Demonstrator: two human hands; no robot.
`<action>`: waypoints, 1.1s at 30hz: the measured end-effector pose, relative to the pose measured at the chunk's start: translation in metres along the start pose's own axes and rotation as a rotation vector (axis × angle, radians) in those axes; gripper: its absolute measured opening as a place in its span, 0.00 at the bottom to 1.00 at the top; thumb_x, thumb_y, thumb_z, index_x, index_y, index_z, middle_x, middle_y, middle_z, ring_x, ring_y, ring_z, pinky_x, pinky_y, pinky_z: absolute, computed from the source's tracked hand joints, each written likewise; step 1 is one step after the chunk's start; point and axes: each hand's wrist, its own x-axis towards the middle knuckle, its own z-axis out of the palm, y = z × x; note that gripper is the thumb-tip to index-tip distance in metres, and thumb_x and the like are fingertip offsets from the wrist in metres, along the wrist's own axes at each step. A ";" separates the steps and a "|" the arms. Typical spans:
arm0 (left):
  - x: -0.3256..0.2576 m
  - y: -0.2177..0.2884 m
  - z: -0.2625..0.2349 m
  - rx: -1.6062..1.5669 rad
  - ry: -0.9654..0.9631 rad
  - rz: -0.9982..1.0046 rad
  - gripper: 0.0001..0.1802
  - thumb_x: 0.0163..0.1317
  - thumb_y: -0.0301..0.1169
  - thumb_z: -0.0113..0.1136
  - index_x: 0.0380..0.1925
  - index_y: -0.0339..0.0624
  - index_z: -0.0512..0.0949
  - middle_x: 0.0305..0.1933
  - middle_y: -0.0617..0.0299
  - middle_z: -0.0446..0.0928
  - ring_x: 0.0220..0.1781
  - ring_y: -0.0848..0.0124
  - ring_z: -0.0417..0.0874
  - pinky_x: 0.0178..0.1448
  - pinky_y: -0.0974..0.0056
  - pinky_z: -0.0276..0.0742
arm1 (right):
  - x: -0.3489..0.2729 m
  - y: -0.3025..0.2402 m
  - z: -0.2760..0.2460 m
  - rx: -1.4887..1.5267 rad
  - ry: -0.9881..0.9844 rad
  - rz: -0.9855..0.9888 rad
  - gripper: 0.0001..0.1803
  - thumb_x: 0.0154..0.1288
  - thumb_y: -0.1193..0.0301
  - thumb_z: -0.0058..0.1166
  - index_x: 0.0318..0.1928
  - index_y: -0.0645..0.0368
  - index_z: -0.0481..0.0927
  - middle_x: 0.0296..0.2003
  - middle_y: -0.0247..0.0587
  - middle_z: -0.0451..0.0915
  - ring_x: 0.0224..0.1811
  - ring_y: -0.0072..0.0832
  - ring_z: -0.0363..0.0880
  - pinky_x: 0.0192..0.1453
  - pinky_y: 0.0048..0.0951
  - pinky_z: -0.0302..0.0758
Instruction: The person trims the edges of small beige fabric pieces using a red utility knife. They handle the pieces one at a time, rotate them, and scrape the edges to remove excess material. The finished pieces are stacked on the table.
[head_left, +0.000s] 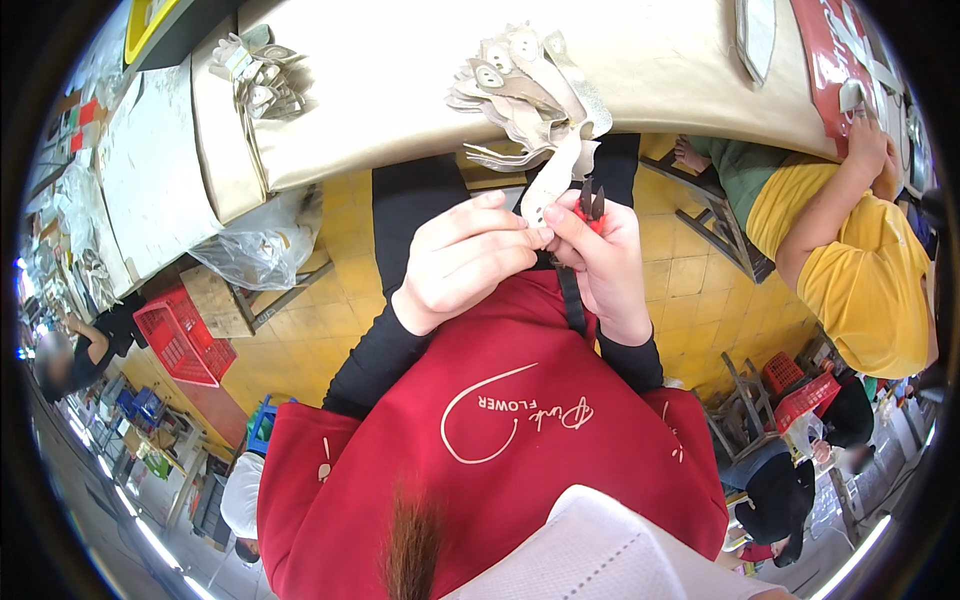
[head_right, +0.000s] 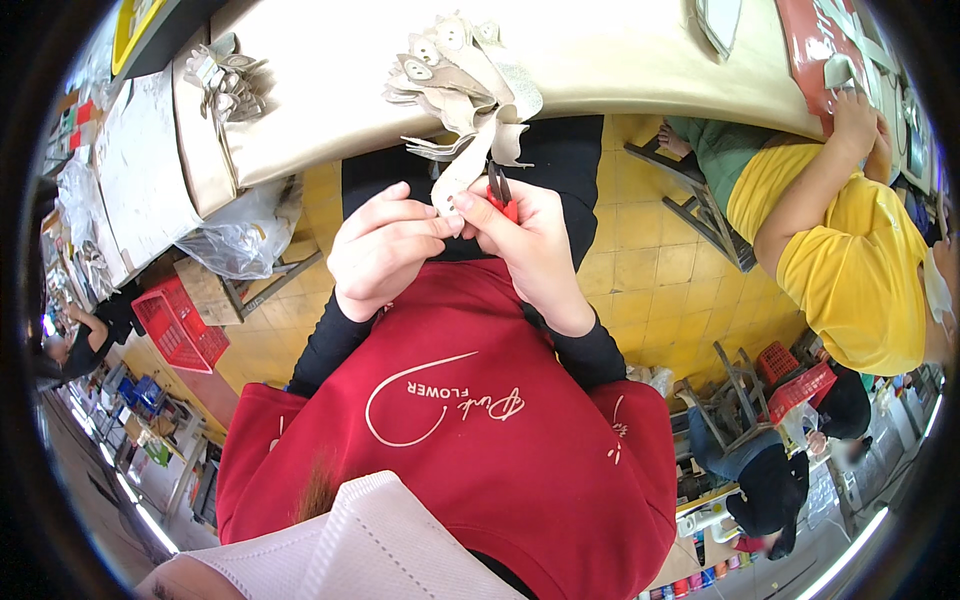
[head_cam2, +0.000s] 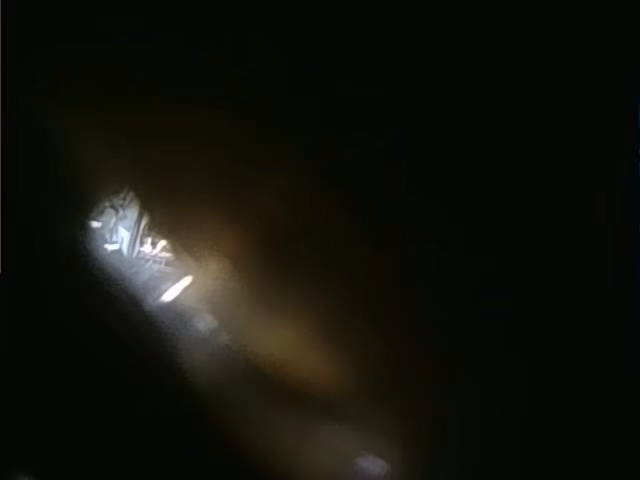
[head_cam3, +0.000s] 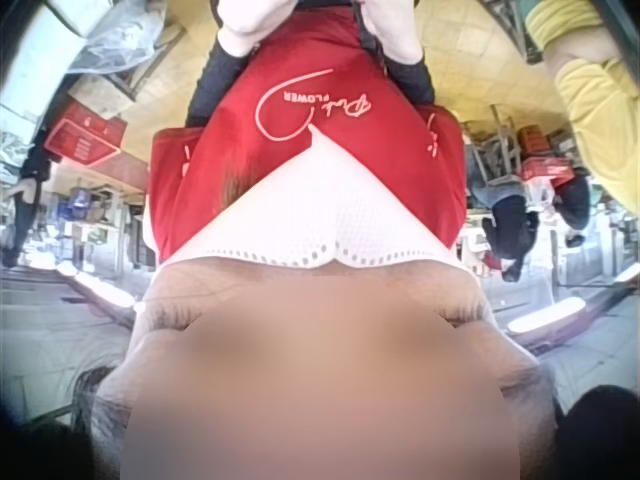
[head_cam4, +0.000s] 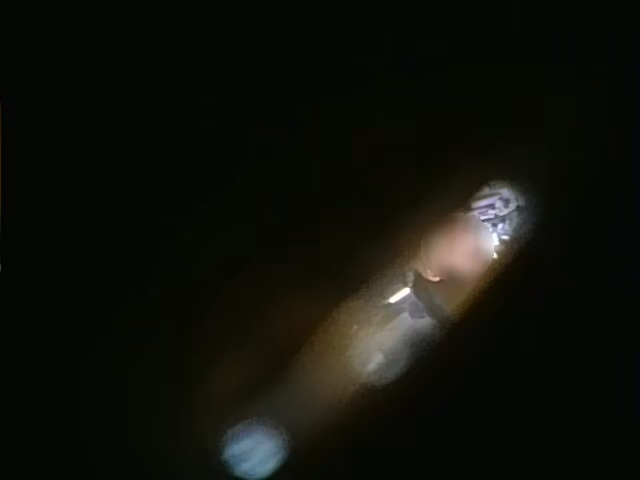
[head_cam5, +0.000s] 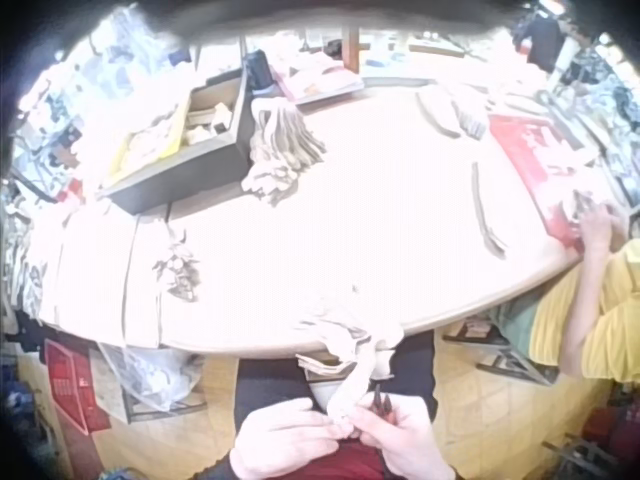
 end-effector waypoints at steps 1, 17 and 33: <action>-0.001 -0.001 -0.001 -0.041 -0.025 -0.021 0.14 0.42 0.18 0.72 0.32 0.43 0.84 0.36 0.64 0.87 0.42 0.66 0.87 0.60 0.56 0.83 | 0.000 0.001 0.000 -0.053 0.024 -0.017 0.09 0.74 0.71 0.59 0.38 0.66 0.83 0.27 0.31 0.80 0.21 0.08 0.62 0.23 0.15 0.55; 0.009 0.003 0.003 -1.097 0.119 -1.150 0.08 0.66 0.22 0.67 0.44 0.33 0.83 0.39 0.59 0.85 0.36 0.78 0.84 0.43 0.72 0.81 | -0.004 -0.015 -0.003 -0.644 0.226 -0.389 0.13 0.71 0.73 0.60 0.53 0.65 0.80 0.36 0.37 0.80 0.34 0.18 0.75 0.40 0.19 0.73; 0.014 0.006 0.003 -1.028 0.120 -1.135 0.09 0.65 0.22 0.68 0.44 0.32 0.83 0.39 0.59 0.85 0.37 0.77 0.84 0.44 0.72 0.82 | -0.012 -0.016 -0.002 -1.078 0.210 -0.600 0.20 0.60 0.75 0.67 0.55 0.57 0.85 0.35 0.40 0.82 0.31 0.34 0.81 0.36 0.31 0.74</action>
